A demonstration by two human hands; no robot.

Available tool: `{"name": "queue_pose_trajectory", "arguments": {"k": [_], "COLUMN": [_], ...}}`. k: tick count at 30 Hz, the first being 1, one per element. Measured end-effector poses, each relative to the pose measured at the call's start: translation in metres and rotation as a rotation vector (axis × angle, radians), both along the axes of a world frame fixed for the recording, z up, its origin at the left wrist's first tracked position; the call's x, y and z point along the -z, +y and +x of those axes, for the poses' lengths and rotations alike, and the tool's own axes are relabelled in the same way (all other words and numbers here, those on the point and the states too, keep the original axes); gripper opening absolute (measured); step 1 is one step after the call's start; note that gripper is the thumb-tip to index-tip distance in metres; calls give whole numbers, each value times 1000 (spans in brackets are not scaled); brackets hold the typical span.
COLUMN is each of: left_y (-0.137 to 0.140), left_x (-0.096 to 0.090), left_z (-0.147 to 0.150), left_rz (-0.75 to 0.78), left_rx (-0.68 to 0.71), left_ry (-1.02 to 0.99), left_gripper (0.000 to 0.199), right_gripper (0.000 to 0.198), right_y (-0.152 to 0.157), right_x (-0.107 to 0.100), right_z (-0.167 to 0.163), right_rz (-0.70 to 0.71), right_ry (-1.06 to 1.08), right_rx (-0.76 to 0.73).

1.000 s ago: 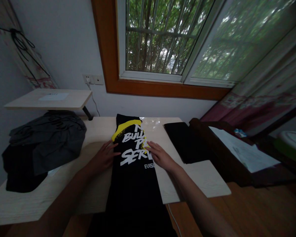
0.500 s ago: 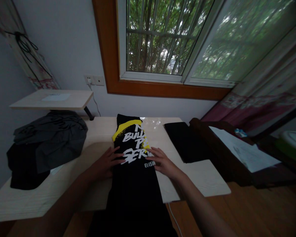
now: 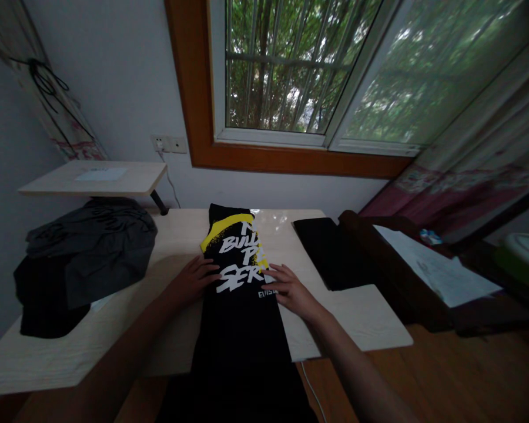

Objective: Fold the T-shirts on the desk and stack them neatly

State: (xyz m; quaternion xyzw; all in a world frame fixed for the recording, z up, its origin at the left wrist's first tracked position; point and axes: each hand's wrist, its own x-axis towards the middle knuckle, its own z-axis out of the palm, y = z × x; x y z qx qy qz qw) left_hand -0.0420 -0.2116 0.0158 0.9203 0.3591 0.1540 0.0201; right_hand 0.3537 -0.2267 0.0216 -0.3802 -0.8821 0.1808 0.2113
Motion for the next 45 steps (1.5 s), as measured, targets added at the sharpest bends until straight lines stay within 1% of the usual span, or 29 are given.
{"name": "queue_pose_trajectory", "arguments": {"k": [2, 6, 8, 12, 15, 18, 20, 21, 23, 25, 26, 28, 29, 30, 31, 32, 33, 35, 37, 38, 40, 42, 43, 45], "left_y": [2, 0, -2, -9, -17, -28, -34, -38, -44, -49, -50, -50, -48, -45, -41, -36, -30, -19, -11, -8, -6, -6, -6, -8], "left_x": [-2, -5, -4, -3, -6, -11, -16, -19, -26, -35, -39, -46, -49, -50, -50, -49, -47, -41, -33, -30, -24, -22, -22, -22], "left_z": [7, 18, 18, 13, 11, 11, 11, 10, 10, 11, 12, 16, 18, 21, 23, 25, 27, 28, 26, 24, 19, 14, 12, 11], "left_rz": [-12, -106, -146, -189, -196, -202, -244, -283, -402, -569, -666, -871, -965, -1035, -1079, -1097, -1094, -1066, -1049, -1037, -1000, -939, -906, -832], "left_rx": [51, 238, 295, 338, 368, 412, 420, 403, 316, 158, 52, -188, -302, -389, -438, -459, -474, -535, -615, -634, -623, -610, -605, -606], "left_ry": [-31, -39, -45, -99, -134, -166, -194, -214, -264, -349, -421, -643, -776, -905, -1015, -1096, -1146, -1163, -1125, -1095, -1016, -918, -869, -778], "left_gripper": [51, 47, 46, 43, 46, 50, 49, 48, 41, 31, 27, 29, 31, 34, 38, 42, 46, 54, 67, 74, 87, 93, 94, 95], "right_gripper": [41, 42, 41, 37, 33, 28, 24, 23, 24, 31, 37, 46, 47, 47, 44, 41, 38, 31, 32, 38, 55, 70, 74, 75], "right_y": [0, 2, 2, 1, -4, -11, -15, -18, -22, -25, -26, -24, -22, -18, -12, -6, 1, 14, 24, 27, 29, 28, 27, 25], "right_x": [1, 3, 4, 5, 2, -4, -9, -12, -19, -27, -31, -37, -38, -39, -38, -36, -32, -22, -10, -6, 1, 2, 2, 0], "right_z": [0, 1, 2, 1, -5, -12, -17, -19, -22, -25, -28, -35, -39, -44, -48, -52, -55, -58, -57, -56, -53, -51, -51, -51], "right_rz": [1, 7, 13, 26, 22, -25, -92, -138, -250, -409, -503, -679, -735, -761, -760, -740, -711, -644, -578, -548, -502, -480, -460, -380], "right_ry": [5, 1, 1, 10, 38, 55, 106, 147, 247, 361, 430, 581, 657, 725, 782, 819, 831, 795, 717, 677, 604, 535, 505, 456], "right_rx": [2, -7, -13, -31, -76, -148, -193, -208, -213, -169, -121, 20, 107, 191, 263, 321, 362, 410, 429, 433, 440, 441, 436, 415]}}
